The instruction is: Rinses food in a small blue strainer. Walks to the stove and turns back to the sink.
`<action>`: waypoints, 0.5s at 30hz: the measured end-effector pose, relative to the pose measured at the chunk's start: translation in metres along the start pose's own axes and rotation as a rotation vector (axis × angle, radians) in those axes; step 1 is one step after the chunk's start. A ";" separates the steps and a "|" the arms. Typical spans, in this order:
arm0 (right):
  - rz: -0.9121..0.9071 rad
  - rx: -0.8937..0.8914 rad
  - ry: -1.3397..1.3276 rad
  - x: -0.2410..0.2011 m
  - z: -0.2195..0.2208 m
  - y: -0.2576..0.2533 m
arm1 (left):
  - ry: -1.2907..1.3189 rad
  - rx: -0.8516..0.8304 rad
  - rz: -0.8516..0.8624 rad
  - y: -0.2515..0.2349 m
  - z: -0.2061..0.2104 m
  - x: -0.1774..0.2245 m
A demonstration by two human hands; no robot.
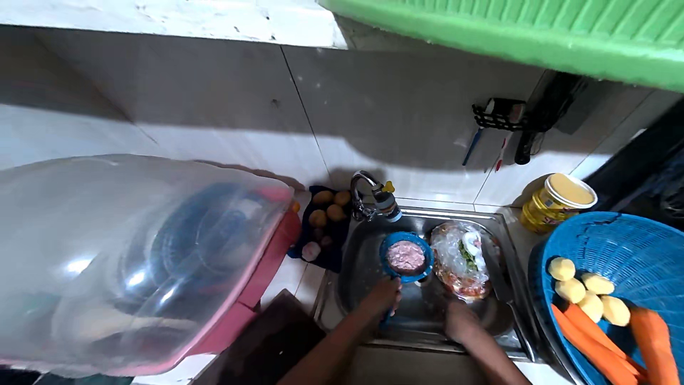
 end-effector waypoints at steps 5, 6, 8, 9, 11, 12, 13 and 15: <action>-0.056 0.139 -0.069 0.034 0.020 -0.021 | 0.092 -0.004 -0.027 0.005 0.006 -0.008; -0.067 0.159 -0.078 0.034 0.020 -0.021 | 0.099 0.010 -0.035 0.004 0.008 -0.011; -0.044 0.124 -0.186 0.023 0.006 -0.014 | 0.120 0.013 -0.043 0.003 0.011 -0.017; -0.022 0.058 -0.293 0.011 -0.004 -0.008 | 0.134 0.003 -0.041 0.001 0.012 -0.020; 0.045 -0.095 -0.558 -0.016 -0.018 0.003 | 0.160 -0.027 -0.027 0.003 0.015 -0.019; 0.074 -0.139 -0.638 -0.024 -0.020 0.007 | 0.179 -0.040 -0.013 0.005 0.017 -0.016; 0.076 -0.140 -0.644 -0.026 -0.017 0.006 | 0.194 -0.050 -0.001 0.006 0.018 -0.012; 0.012 -0.038 -0.496 -0.021 -0.015 0.003 | 0.184 -0.053 0.005 0.008 0.019 -0.005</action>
Point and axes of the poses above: each hand's wrist, its own y-axis away from the middle knuckle, its own z-axis out of the palm, x = y × z, the point moved 8 cm from there along -y, towards the middle knuckle, and after that the axes turned 2 degrees about -y, right-handed, at the moved point
